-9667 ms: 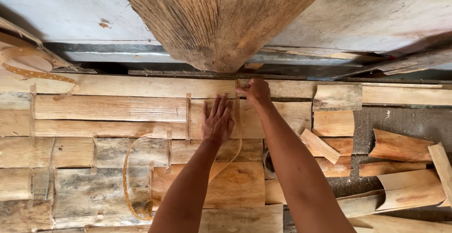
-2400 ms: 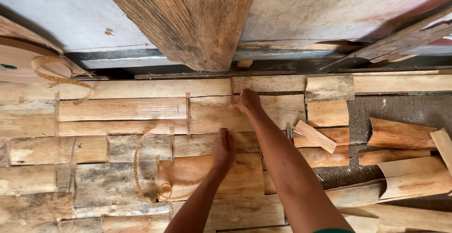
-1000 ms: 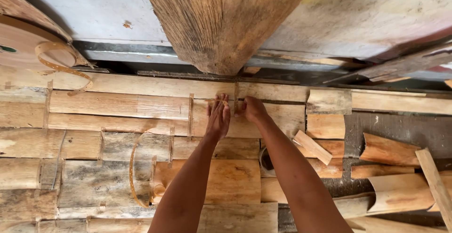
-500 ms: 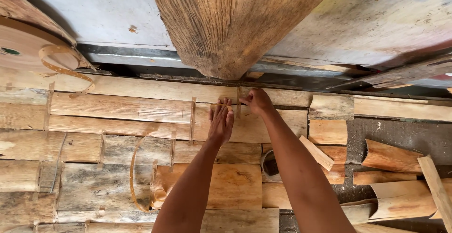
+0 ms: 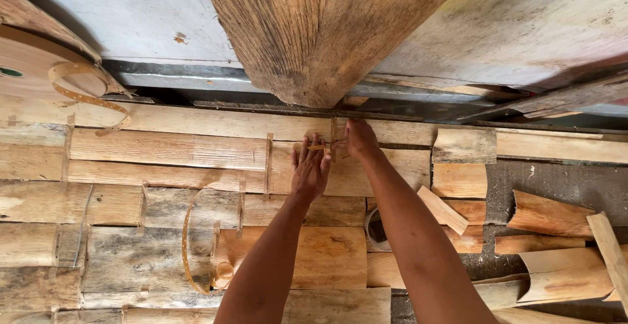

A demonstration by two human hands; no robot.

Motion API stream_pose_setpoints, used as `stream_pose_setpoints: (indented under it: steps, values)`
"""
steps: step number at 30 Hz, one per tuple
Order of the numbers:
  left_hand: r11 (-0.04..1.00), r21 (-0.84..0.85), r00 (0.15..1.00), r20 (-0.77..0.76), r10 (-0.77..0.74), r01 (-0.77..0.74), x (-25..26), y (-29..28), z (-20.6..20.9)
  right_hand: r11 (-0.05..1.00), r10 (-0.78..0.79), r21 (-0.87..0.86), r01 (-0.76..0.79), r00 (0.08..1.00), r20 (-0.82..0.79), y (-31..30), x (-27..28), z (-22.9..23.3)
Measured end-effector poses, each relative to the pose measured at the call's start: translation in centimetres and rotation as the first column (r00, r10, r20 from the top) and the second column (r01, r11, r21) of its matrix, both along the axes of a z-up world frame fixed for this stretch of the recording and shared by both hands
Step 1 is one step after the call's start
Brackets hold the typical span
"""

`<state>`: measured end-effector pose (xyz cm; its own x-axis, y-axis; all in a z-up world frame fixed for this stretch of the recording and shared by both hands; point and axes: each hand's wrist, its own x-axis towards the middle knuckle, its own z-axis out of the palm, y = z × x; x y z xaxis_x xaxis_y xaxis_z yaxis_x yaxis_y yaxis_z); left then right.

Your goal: Arranging and joining thin strips of wood or bark on a workbench using glue and binding tape.

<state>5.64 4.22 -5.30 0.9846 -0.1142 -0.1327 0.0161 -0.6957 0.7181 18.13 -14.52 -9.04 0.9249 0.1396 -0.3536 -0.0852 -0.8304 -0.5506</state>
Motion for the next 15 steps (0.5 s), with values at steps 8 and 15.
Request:
stream_pose_setpoints:
  steps: [8, 15]
  values:
    - [0.999, 0.051, 1.000, 0.006, -0.010, 0.009, 0.1, 0.0, 0.5, 0.984, 0.083, -0.149, -0.093, 0.994, -0.076, 0.9, 0.5, 4.5]
    - [0.994, 0.108, 0.999, -0.029, -0.017, 0.020, 0.2, -0.2, 0.9, 0.965, 0.057, -0.255, -0.068, 0.997, -0.051, 2.2, 0.4, 4.3]
